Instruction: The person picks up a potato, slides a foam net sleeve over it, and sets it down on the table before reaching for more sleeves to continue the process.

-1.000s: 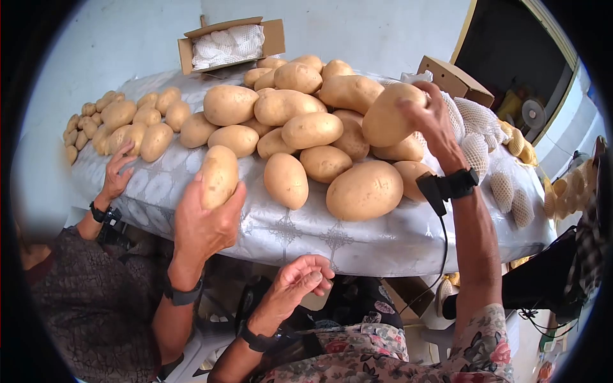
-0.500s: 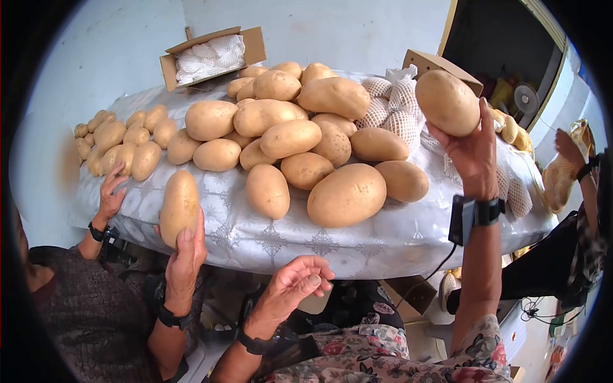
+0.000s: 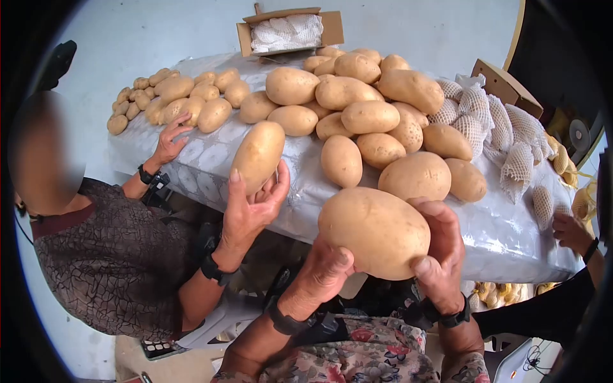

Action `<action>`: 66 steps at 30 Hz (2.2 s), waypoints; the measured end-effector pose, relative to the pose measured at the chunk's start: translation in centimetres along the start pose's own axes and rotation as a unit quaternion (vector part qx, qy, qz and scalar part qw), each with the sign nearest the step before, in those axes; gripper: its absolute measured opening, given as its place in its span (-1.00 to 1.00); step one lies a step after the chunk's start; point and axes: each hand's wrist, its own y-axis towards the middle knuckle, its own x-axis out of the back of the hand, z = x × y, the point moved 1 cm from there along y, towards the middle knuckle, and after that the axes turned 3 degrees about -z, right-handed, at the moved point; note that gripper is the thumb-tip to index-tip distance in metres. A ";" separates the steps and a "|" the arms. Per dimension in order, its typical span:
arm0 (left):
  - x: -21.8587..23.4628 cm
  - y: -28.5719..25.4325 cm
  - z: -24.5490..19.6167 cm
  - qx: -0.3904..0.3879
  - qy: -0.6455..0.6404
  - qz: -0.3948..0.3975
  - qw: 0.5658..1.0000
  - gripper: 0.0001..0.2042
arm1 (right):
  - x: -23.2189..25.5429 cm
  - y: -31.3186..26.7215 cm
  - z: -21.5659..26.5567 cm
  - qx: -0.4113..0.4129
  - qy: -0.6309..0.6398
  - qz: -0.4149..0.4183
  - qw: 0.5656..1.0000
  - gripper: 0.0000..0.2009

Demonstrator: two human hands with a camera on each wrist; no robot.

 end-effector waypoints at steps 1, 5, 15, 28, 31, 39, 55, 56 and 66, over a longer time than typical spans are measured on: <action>0.3 -0.1 -0.3 -0.007 0.053 0.001 0.999 -0.03 | 0.0 -0.2 0.0 -0.044 -0.031 0.012 0.999 -0.12; 0.5 -0.9 -0.6 -0.061 0.213 0.013 0.975 -0.06 | 0.4 -1.1 -0.1 -0.070 -0.107 0.044 0.991 -0.05; -1.0 -1.1 0.3 -0.090 0.296 0.117 0.944 -0.18 | 1.9 -3.3 -0.1 -0.162 0.159 -0.035 0.973 -0.17; -0.5 -1.3 2.2 0.053 0.319 0.193 0.926 -0.41 | 6.9 -2.8 1.4 -0.143 0.205 -0.123 0.960 -0.30; 0.6 -1.2 2.8 0.061 0.322 0.185 0.927 -0.55 | 7.5 -2.0 3.0 -0.109 0.153 -0.131 0.973 -0.31; 2.6 -0.8 3.4 0.057 0.294 0.155 0.941 -0.55 | 10.8 2.7 6.1 -0.014 -0.001 -0.150 0.989 -0.35; 4.4 -0.2 3.9 0.096 0.281 0.111 0.949 -0.63 | 11.7 18.5 4.8 0.015 -0.445 0.000 0.895 -0.17; 4.5 0.0 4.1 0.098 0.277 0.111 0.950 -0.62 | 11.8 18.6 4.5 0.027 -0.439 0.006 0.898 -0.16; 3.8 0.4 4.9 0.119 0.277 0.084 0.950 -0.58 | 12.2 16.4 4.5 0.128 -0.444 -0.037 0.886 -0.25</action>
